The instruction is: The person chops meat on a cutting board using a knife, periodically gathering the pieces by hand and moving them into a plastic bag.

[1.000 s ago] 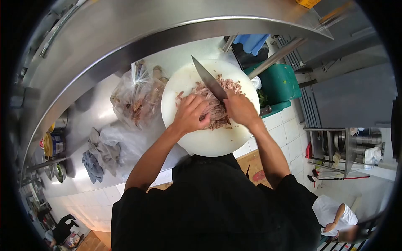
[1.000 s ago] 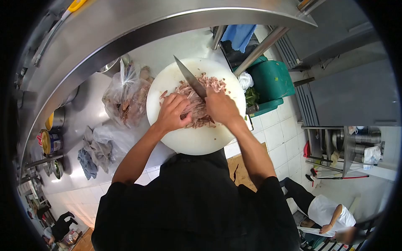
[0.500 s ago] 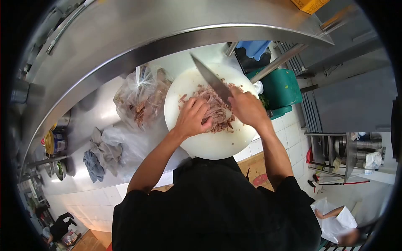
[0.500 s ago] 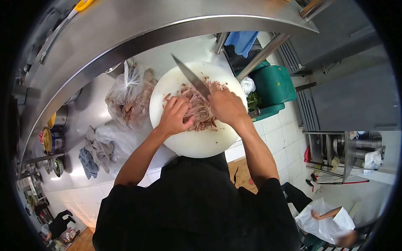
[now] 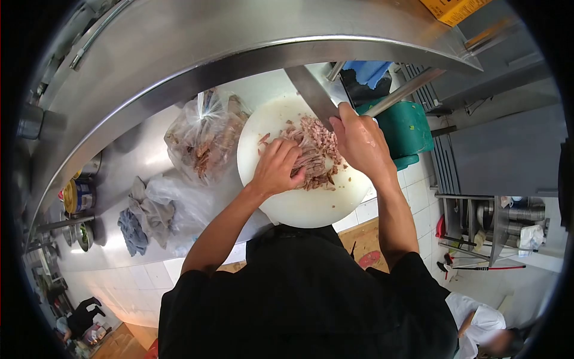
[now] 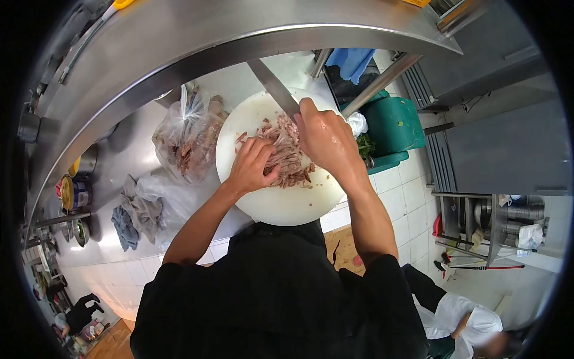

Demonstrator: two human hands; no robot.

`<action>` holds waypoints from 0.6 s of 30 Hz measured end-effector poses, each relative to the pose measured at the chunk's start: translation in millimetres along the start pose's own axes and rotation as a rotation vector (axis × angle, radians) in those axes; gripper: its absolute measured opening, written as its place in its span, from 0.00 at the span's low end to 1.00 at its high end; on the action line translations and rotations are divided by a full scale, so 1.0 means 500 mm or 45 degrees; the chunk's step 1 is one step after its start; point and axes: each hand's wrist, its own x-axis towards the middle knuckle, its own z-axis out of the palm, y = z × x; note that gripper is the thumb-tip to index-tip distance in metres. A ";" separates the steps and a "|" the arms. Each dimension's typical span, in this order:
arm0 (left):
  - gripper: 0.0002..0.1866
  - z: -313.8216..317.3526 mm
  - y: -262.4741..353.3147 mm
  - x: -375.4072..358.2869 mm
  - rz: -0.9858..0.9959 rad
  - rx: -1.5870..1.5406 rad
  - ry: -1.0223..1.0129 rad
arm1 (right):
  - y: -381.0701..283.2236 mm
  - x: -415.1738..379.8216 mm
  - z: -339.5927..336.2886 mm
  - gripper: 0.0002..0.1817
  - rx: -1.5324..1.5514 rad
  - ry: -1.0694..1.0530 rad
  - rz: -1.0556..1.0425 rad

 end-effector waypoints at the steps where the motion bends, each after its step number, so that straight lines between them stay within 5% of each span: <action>1: 0.22 0.001 0.000 0.000 -0.005 0.001 -0.004 | -0.012 0.001 0.003 0.11 -0.050 -0.020 0.034; 4: 0.22 -0.001 -0.004 0.002 -0.012 0.000 -0.026 | 0.073 0.019 0.198 0.11 -0.225 -0.185 -0.082; 12: 0.22 0.000 0.013 -0.009 -0.046 0.046 0.018 | 0.002 0.041 0.009 0.11 -0.085 -0.066 -0.107; 16: 0.22 -0.002 0.021 -0.009 -0.076 0.084 -0.028 | 0.070 0.053 0.190 0.12 -0.234 -0.264 -0.208; 18: 0.21 0.003 0.014 -0.001 -0.053 0.069 0.001 | 0.088 0.066 0.167 0.12 -0.242 -0.229 -0.253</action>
